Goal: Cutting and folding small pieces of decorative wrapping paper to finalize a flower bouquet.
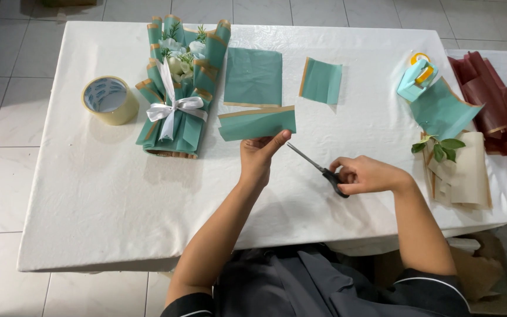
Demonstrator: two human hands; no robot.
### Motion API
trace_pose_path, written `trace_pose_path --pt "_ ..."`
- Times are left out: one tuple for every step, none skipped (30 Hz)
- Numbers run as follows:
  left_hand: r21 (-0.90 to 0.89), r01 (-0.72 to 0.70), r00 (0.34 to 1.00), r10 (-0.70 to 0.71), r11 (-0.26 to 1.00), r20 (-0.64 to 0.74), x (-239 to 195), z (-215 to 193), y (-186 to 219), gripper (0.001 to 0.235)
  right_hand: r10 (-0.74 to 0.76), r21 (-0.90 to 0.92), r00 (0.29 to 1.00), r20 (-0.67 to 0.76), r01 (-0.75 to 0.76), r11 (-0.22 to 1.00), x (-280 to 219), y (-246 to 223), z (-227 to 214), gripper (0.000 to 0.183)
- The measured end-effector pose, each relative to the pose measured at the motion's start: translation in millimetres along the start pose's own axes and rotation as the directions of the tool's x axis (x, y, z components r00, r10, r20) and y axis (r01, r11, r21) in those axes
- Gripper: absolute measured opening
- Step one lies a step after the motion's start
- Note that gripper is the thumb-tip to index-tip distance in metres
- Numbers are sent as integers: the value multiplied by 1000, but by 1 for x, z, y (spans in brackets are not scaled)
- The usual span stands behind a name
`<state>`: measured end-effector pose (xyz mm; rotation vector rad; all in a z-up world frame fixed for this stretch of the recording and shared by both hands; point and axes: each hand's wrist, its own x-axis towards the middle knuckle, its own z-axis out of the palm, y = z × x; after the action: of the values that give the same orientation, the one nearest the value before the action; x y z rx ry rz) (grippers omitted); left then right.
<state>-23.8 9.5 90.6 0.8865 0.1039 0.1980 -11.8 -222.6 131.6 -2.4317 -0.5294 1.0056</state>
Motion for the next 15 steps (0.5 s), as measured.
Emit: trace_pose_path --pt "3 -1 1000 1 1000 -6 0 2 9 21 -4 0 1000 5 4 1000 7 1 3 41" --pt "-3 -9 998 9 1000 -62 0 4 17 20 -131 130 991 -31 134 982 14 2 6 41" --pt "-9 -17 993 16 1000 -117 0 6 25 20 -250 252 965 -84 263 931 20 3 9 42" --pt "-11 -16 992 14 1000 -123 -1 6 29 20 -249 251 965 -78 260 932 27 1 13 42" --pt "-11 -29 989 27 1000 -148 -2 6 34 20 -327 366 933 -151 360 858 33 -2 18 56" --pt "-13 -43 984 41 999 -171 -2 7 38 19 -389 462 891 -235 454 761 39 -4 21 71" --pt "-17 -43 984 39 999 -174 0 3 32 19 -388 461 892 -232 452 764 45 -9 28 71" --pt "-9 -46 982 44 999 -185 3 -1 28 20 -400 488 874 -276 486 725 51 -15 34 76" --pt "-2 -49 979 48 999 -197 5 -5 23 20 -409 513 855 -321 519 684 57 -21 41 80" --pt "-1 -50 979 49 999 -200 5 -5 21 20 -411 514 855 -318 519 683 60 -28 47 80" --pt "-3 -37 980 36 999 -194 5 -5 18 20 -345 424 857 -382 494 759 62 -36 54 70" --pt "-9 -22 982 20 1000 -187 4 -4 15 21 -281 331 847 -450 451 829 63 -42 60 61" --pt "-10 -20 982 18 1000 -190 4 -6 9 21 -280 332 849 -448 449 830 61 -45 67 61" --pt "4 13 984 -12 1000 -178 5 -7 3 21 -279 341 820 -499 482 807 60 -47 73 56" --pt "18 46 985 -43 999 -168 6 -9 -3 21 -276 348 789 -550 516 783 59 -50 79 52"
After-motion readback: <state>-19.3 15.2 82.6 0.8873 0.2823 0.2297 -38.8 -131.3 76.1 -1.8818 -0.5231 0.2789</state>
